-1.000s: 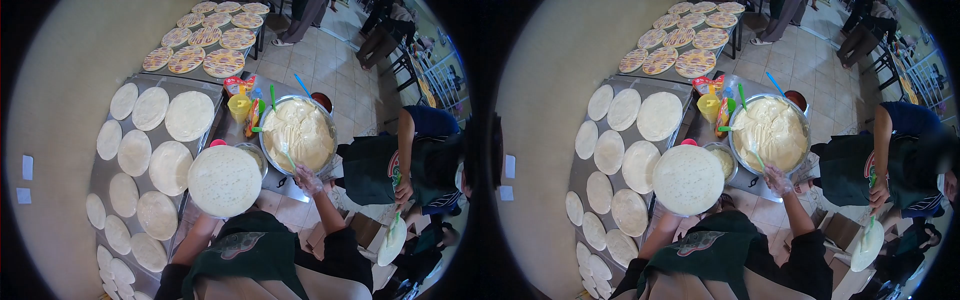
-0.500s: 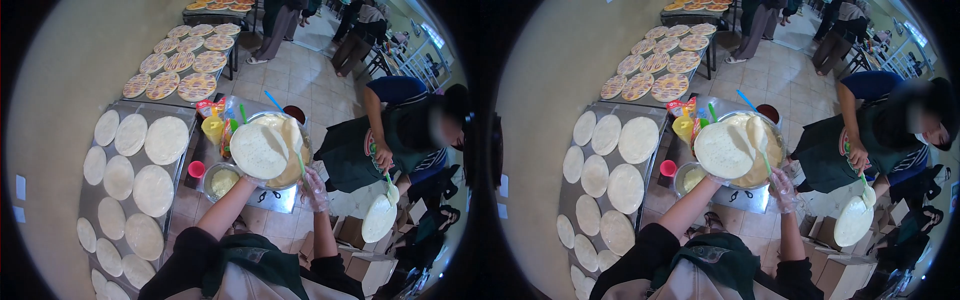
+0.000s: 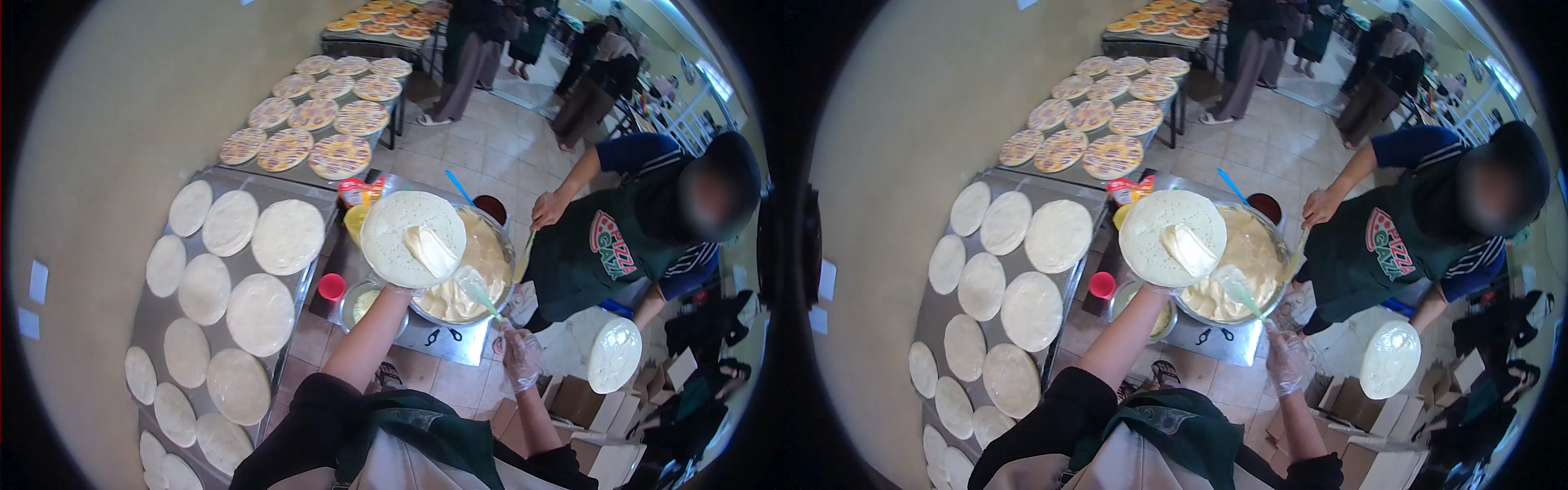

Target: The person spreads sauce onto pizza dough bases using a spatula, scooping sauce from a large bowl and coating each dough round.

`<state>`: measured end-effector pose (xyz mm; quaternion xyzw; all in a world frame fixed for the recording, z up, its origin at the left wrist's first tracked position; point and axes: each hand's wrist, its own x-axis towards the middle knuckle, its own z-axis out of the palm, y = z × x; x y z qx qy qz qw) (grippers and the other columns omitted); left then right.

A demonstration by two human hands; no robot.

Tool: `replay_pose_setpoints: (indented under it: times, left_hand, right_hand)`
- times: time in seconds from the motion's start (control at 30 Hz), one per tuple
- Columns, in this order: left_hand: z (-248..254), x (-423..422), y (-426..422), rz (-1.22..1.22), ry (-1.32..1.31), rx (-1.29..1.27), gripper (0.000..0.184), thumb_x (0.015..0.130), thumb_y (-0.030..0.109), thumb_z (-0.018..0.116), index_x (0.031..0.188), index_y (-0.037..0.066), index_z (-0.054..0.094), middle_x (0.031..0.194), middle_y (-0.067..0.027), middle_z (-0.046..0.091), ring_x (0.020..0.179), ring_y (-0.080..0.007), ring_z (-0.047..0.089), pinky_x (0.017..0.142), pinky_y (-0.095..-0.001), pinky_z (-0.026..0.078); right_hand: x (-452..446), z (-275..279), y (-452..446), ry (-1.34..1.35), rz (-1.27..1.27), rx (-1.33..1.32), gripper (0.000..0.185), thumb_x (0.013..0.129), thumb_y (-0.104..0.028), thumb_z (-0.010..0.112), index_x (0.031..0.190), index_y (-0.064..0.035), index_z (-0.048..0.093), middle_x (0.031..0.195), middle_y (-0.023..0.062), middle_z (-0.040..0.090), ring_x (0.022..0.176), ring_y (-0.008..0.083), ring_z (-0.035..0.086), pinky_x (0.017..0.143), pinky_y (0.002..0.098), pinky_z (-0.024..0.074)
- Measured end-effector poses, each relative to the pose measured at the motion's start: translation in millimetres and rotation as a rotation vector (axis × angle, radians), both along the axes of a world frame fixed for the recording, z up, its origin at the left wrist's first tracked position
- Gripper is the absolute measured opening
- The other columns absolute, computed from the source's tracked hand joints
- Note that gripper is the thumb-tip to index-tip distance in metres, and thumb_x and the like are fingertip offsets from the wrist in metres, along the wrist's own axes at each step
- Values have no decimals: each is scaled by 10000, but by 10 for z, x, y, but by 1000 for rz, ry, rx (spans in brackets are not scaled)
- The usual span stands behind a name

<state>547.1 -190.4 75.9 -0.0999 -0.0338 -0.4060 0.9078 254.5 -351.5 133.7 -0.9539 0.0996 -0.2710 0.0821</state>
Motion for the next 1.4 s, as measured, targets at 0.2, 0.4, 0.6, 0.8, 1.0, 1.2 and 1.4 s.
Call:
replay_pose_setpoints:
  times: [0.2, 0.4, 0.6, 0.8, 1.0, 1.2, 1.4]
  left_hand:
    - [408, -43, 1229, 120, -39, -209, 756, 954, 669, 330, 1510, 159, 366, 1521, -112, 424, 1379, -331, 431, 1123, -531, 389]
    - [459, -511, 2611, 554, -245, 86, 683, 993, 589, 361, 1519, 153, 344, 1520, -127, 417, 1367, -316, 447, 1120, -516, 400]
    - [429, -1342, 4086, 856, -229, 129, 676, 994, 583, 366, 1516, 153, 349, 1518, -127, 420, 1365, -315, 450, 1119, -513, 402]
    - [328, -2094, 5050, 1107, -198, 178, 670, 995, 577, 370, 1513, 152, 354, 1515, -127, 423, 1362, -314, 453, 1118, -511, 403]
    - [243, -2796, 5722, 1253, -151, 221, 663, 996, 571, 375, 1510, 152, 359, 1513, -127, 427, 1360, -313, 456, 1117, -509, 405]
    - [157, -3264, 5983, 1334, -111, 254, 656, 998, 565, 380, 1507, 152, 364, 1510, -127, 430, 1358, -312, 458, 1116, -507, 406]
    - [121, -3375, 6015, 1393, -79, 270, 650, 999, 559, 384, 1504, 152, 369, 1508, -127, 434, 1355, -311, 461, 1115, -505, 408]
  right_hand:
    - [743, 275, 532, -120, 194, 560, 316, 902, 29, 600, 1209, -28, 647, 1105, 176, 679, 1015, 277, 648, 910, 351, 483]
    - [1511, 694, 1903, 107, 649, 44, 387, 893, -89, 627, 1260, -210, 649, 843, 104, 595, 684, 315, 638, 581, 437, 523]
    - [2134, 748, 3083, -39, 885, 161, 410, 882, -72, 614, 1285, -146, 626, 777, 126, 567, 624, 317, 592, 544, 439, 477]
    - [1517, 612, 4051, -70, 1370, 156, 444, 833, -24, 650, 1266, -119, 648, 723, 124, 534, 600, 303, 567, 532, 430, 466]
    - [1733, 474, 4842, -30, 1298, 294, 573, 801, 19, 635, 1332, -195, 623, 769, 88, 526, 583, 274, 556, 510, 413, 464]
    - [1516, 453, 5212, -26, 1484, 21, 521, 832, -1, 632, 1315, -197, 630, 762, 93, 527, 602, 286, 562, 513, 408, 453]
    - [1578, 572, 5466, 67, 1488, 352, 452, 872, -16, 635, 1288, -193, 645, 750, 107, 541, 620, 310, 563, 532, 416, 447]
